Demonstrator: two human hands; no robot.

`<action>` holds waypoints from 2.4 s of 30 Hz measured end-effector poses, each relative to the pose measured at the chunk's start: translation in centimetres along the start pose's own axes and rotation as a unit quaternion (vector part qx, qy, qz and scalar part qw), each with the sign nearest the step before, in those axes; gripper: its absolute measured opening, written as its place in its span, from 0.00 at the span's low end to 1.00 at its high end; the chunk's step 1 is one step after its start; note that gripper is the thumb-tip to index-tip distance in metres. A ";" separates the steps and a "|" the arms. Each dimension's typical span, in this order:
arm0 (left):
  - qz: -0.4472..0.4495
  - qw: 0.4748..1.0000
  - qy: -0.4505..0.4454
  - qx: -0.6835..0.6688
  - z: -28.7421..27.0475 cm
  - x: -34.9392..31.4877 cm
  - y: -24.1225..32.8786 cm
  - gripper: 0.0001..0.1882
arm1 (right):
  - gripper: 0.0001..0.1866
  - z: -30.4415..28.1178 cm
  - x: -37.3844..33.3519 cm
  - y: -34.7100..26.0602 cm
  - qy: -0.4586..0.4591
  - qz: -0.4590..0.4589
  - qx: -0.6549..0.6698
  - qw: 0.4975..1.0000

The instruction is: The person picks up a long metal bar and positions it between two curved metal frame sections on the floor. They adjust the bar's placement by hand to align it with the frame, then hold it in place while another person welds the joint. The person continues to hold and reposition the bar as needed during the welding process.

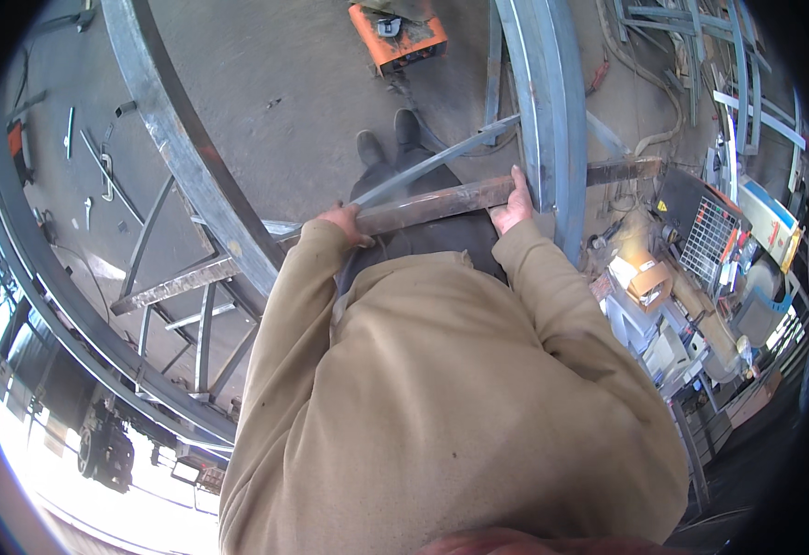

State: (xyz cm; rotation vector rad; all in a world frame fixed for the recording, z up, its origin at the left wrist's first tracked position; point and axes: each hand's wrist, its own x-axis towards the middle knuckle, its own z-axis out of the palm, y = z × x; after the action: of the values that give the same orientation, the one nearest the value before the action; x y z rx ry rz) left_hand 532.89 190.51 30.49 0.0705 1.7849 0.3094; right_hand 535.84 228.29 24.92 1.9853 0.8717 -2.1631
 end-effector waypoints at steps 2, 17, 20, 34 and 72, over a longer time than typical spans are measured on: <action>-0.012 0.999 -0.037 0.001 -0.6 0.1 -0.2 0.42 | 0.13 -0.1 0.5 -0.4 -0.006 0.013 -0.001 1.000; -0.046 0.998 -0.027 -0.036 -1.2 -2.3 -0.6 0.40 | 0.11 0.2 -2.6 -1.1 0.009 0.039 0.014 0.999; -0.043 0.998 -0.026 -0.040 -1.0 -2.4 -0.8 0.39 | 0.11 0.1 -2.8 -1.2 0.013 0.049 0.013 0.999; -0.034 0.999 -0.004 -0.035 -0.3 -2.5 -1.2 0.38 | 0.12 -0.2 -2.6 -0.9 0.006 0.043 0.023 0.999; -0.031 0.999 -0.009 -0.025 -0.2 -2.4 -1.4 0.38 | 0.15 -0.2 -2.9 -1.0 -0.004 0.037 0.006 0.999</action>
State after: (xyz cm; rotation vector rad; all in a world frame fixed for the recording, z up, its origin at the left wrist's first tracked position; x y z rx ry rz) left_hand 533.43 188.64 32.51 -0.0176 1.7568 0.3080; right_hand 536.03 228.34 27.97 1.9797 0.7732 -2.1393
